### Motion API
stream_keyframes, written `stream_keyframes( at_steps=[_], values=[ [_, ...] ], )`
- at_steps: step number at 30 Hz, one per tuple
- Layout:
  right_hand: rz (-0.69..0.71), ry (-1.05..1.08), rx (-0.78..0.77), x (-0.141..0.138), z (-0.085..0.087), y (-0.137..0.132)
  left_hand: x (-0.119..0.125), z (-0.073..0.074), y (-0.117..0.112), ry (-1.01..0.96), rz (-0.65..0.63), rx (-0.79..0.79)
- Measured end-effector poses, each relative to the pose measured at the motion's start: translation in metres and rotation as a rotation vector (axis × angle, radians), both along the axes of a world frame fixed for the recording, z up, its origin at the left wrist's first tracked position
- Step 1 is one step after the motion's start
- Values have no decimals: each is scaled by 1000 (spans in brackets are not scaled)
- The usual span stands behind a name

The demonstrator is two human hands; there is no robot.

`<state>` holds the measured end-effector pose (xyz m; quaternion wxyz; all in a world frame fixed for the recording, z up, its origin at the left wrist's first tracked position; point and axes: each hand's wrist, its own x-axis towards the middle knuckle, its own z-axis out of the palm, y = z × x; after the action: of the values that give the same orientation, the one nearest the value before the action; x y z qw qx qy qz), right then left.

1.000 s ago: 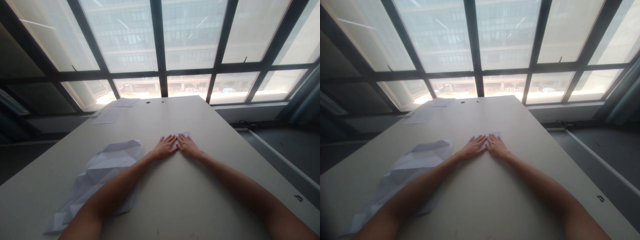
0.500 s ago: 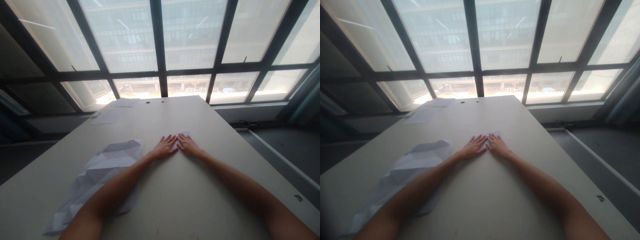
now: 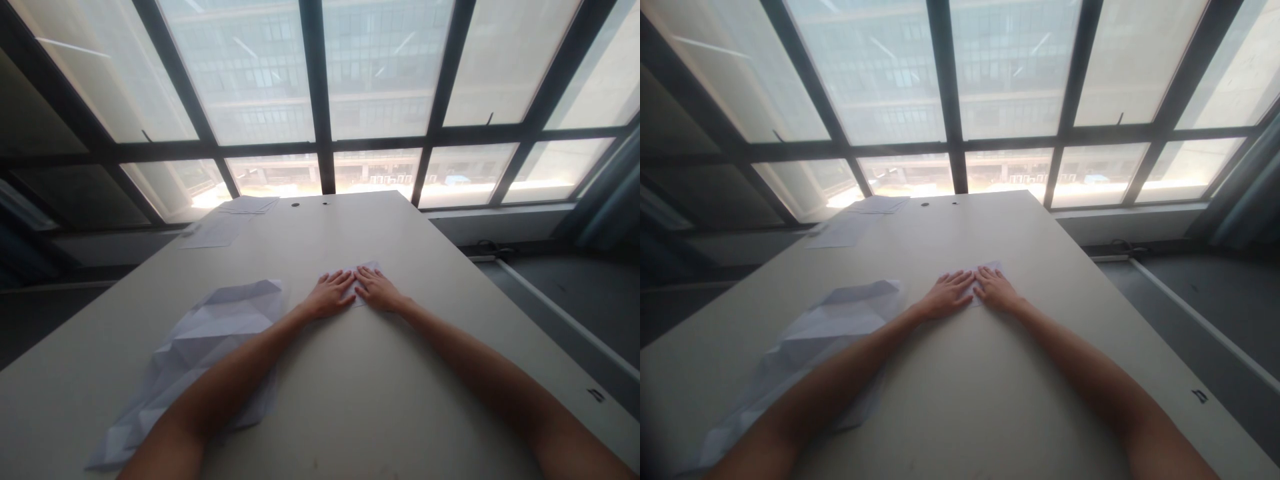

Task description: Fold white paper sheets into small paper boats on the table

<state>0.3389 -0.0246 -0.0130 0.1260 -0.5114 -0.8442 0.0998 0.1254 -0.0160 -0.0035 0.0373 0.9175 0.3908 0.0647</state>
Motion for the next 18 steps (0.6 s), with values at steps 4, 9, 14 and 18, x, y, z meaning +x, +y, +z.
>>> stream_keyframes(
  at_steps=[4, 9, 14, 18],
  values=[
    [44, 3, -4, 7, 0, 3, 1, 4, -1, 0, -3, 14],
    [85, 38, 31, 12, -1, 5, -1, 6, -1, 2, -20, 9],
    [85, 70, 44, 12, -4, 5, -2, 5, 0, -16, -71, -49],
    [66, 106, 47, 12, -4, 6, -1, 5, -1, -19, -60, -58]
  ],
)
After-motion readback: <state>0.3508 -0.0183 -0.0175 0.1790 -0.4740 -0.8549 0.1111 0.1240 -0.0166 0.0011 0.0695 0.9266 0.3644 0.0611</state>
